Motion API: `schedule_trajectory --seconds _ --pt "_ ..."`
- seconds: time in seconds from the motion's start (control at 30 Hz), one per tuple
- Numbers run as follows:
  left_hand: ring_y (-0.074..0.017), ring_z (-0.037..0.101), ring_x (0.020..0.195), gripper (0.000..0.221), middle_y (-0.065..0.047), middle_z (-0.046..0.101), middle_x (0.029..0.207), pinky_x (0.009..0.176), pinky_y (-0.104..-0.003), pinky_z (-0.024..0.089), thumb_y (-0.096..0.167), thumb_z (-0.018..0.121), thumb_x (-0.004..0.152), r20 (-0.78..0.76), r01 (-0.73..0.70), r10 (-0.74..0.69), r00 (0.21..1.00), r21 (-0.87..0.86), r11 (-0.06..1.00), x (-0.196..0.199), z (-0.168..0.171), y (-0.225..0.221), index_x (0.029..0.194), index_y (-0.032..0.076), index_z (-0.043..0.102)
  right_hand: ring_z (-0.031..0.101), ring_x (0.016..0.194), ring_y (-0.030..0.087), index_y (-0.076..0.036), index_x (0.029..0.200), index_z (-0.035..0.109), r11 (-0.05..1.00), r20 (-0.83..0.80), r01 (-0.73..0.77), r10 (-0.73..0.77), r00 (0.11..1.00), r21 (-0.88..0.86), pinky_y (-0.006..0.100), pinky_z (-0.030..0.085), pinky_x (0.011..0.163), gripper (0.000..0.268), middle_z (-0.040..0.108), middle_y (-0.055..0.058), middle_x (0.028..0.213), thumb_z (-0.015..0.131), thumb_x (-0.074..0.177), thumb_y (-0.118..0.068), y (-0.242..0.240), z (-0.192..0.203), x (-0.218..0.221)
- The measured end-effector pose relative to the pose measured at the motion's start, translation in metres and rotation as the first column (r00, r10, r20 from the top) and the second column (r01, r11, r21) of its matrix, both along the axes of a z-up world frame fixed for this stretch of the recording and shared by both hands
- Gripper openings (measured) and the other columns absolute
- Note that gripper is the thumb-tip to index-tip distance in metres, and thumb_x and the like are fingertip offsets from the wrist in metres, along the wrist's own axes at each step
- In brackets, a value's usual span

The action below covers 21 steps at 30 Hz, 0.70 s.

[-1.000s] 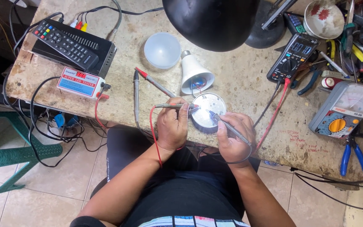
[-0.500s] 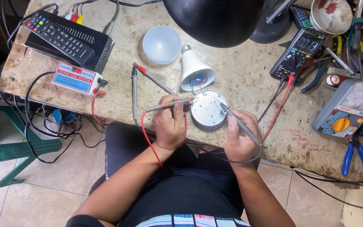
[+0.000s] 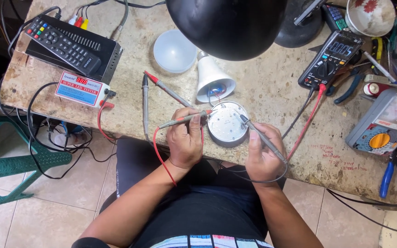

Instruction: Testing individual LEDs on a bulb's circuit board using multimeter probes and inspecting components.

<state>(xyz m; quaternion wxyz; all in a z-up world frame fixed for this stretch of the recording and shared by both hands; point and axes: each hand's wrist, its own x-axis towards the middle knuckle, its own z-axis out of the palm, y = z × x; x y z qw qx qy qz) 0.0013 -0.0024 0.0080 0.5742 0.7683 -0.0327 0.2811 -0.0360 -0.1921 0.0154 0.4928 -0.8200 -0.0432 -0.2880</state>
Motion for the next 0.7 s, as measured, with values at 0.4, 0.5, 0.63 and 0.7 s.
schedule_trajectory --seconds 0.4,0.5,0.63,0.7 --pt "-0.0357 0.07 0.078 0.016 -0.013 0.067 0.089 0.073 -0.042 0.057 0.015 0.056 0.106 0.019 0.023 -0.024 1.0 0.035 0.999 0.0013 -0.0055 -0.0012 0.101 0.003 0.065 0.07 0.102 0.03 0.004 0.109 0.064 0.999 -0.011 -0.024 0.025 1.0 0.038 0.038 0.056 0.087 0.016 0.067 0.018 0.104 0.063 0.103 -0.011 -0.0009 -0.0001 0.0005" --pt "-0.0363 0.07 0.08 0.017 -0.014 0.067 0.09 0.074 -0.042 0.057 0.017 0.056 0.107 0.011 0.028 -0.029 1.0 0.034 0.999 0.0012 -0.0048 -0.0008 0.102 0.003 0.065 0.07 0.102 0.03 0.005 0.109 0.064 0.999 -0.011 -0.019 0.019 1.0 0.033 0.039 0.056 0.087 0.016 0.066 0.019 0.104 0.063 0.103 -0.01 -0.0005 -0.0007 0.0004" --pt "-0.0356 0.069 0.077 0.017 -0.013 0.067 0.089 0.073 -0.042 0.057 0.016 0.056 0.106 0.018 0.03 -0.031 0.999 0.033 0.999 0.001 -0.0046 -0.0009 0.101 0.003 0.064 0.07 0.104 0.031 0.005 0.111 0.064 0.999 -0.018 -0.021 0.022 1.0 0.033 0.039 0.056 0.088 0.017 0.066 0.019 0.105 0.061 0.104 -0.01 0.0 -0.0023 0.0004" --pt "-0.0345 0.069 0.077 0.017 -0.012 0.067 0.088 0.073 -0.041 0.057 0.016 0.056 0.106 0.022 0.028 -0.028 0.999 0.033 0.999 0.0008 -0.0048 -0.0013 0.101 0.003 0.064 0.07 0.104 0.032 0.005 0.113 0.063 1.0 -0.029 -0.001 0.002 1.0 0.025 0.04 0.057 0.088 0.017 0.067 0.02 0.106 0.061 0.105 -0.009 0.0002 -0.0039 0.0003"
